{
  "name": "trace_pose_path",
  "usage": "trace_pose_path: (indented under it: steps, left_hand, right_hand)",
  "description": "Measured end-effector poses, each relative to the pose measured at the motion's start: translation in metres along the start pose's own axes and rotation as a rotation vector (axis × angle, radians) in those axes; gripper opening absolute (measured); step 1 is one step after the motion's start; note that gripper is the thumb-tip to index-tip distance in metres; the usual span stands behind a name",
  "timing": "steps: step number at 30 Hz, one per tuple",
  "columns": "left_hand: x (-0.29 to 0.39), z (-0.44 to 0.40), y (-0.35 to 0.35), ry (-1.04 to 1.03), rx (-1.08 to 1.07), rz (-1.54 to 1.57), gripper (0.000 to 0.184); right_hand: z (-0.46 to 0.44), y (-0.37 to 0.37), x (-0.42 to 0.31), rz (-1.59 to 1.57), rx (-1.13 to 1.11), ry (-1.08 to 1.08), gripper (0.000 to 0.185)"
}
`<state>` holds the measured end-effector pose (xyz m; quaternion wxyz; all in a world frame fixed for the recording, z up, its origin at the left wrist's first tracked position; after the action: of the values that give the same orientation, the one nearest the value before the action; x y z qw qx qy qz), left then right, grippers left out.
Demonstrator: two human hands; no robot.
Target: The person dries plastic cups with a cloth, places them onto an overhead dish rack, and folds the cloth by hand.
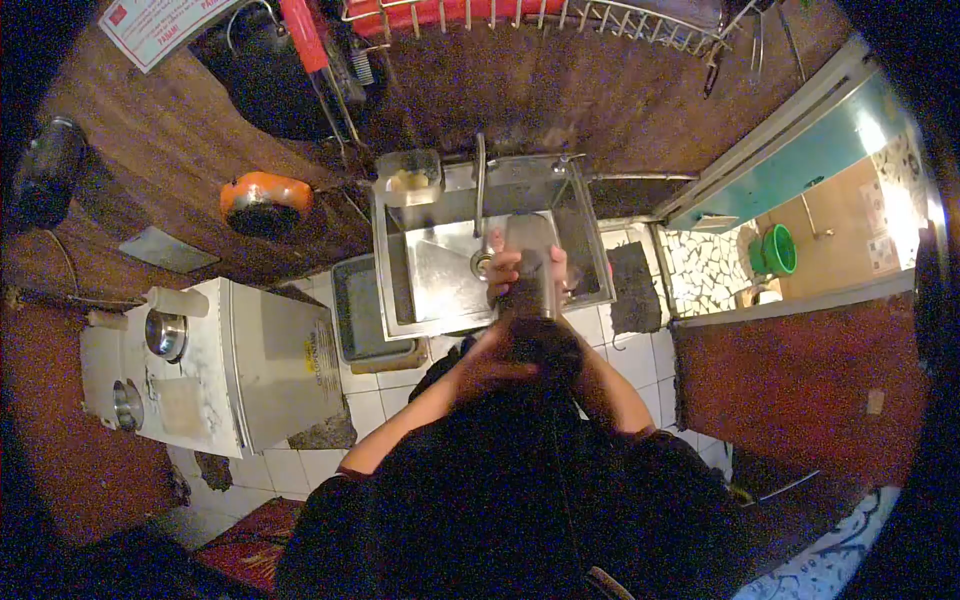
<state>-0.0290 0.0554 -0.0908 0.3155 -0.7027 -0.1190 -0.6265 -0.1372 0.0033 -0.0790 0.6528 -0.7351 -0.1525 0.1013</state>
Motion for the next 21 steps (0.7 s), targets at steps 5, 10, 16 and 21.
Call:
trace_pose_path:
  steps: [5,10,16,21]
  left_hand:
    - [0.011,0.017,0.0,0.185,0.076,0.289,0.075]
    - [0.036,0.008,-0.045,0.294,0.206,0.155,0.071]
    - [-0.006,-0.014,-0.057,0.018,0.497,-0.258,0.065]
    - [0.033,-0.025,-0.1,-0.011,0.44,-0.821,0.069]
  right_hand:
    - [0.009,-0.006,0.013,0.276,0.26,0.117,0.072]
    - [0.024,0.011,0.039,-0.376,-0.071,-0.173,0.069]
    - [0.049,-0.001,-0.001,0.348,0.373,-0.075,0.063]
    - [0.092,-0.022,-0.049,0.928,0.418,0.044,0.036]
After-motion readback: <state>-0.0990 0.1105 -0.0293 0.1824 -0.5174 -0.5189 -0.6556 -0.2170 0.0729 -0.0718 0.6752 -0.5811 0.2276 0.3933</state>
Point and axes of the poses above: each hand's wrist, its own z-axis away from the middle knuckle, its own y-axis out of the back of the hand, x = y × z, the point moved 4 cm from there along -z, towards the middle knuckle, and after that the axes turned 5 degrees about z, right-handed, at the moved point
